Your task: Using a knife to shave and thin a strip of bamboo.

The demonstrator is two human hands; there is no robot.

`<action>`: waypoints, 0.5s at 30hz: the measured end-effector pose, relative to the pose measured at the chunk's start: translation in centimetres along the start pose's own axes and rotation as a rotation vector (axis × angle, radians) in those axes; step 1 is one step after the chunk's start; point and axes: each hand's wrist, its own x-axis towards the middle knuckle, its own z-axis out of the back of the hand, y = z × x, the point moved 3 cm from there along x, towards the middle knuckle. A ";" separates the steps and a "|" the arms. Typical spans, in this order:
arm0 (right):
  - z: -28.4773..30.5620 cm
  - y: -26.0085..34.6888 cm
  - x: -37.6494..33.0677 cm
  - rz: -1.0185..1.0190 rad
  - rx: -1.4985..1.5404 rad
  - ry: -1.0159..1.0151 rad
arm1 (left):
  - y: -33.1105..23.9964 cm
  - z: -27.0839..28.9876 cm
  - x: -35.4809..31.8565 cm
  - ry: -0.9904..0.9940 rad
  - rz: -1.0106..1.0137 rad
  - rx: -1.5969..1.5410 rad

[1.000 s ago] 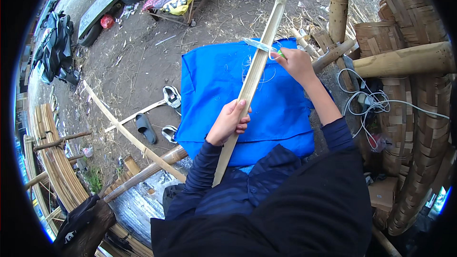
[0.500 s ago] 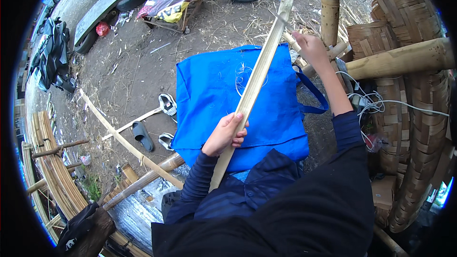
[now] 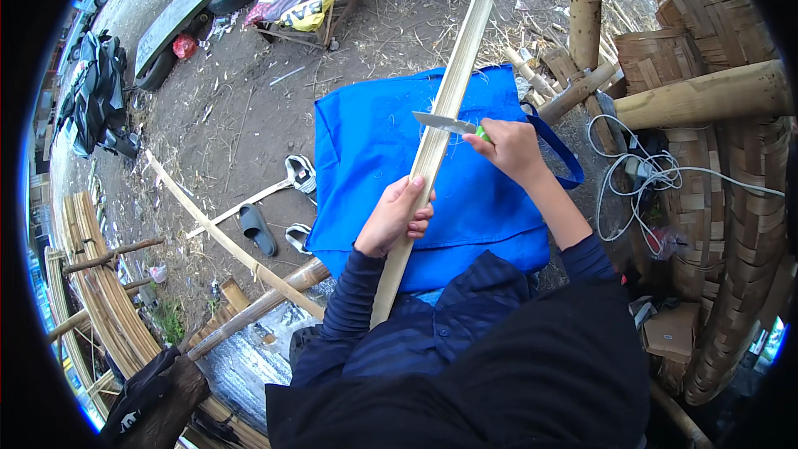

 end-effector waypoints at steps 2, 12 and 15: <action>0.3 -0.7 0.7 -0.029 -0.024 0.006 | 0.3 -0.1 0.1 0.001 -0.009 0.004; 2.6 -9.2 5.7 -0.371 -0.076 -0.039 | 1.0 -0.7 0.0 0.027 0.024 0.009; 3.2 -9.9 7.1 -0.346 -0.066 -0.059 | 0.6 -0.6 0.0 0.028 0.014 -0.004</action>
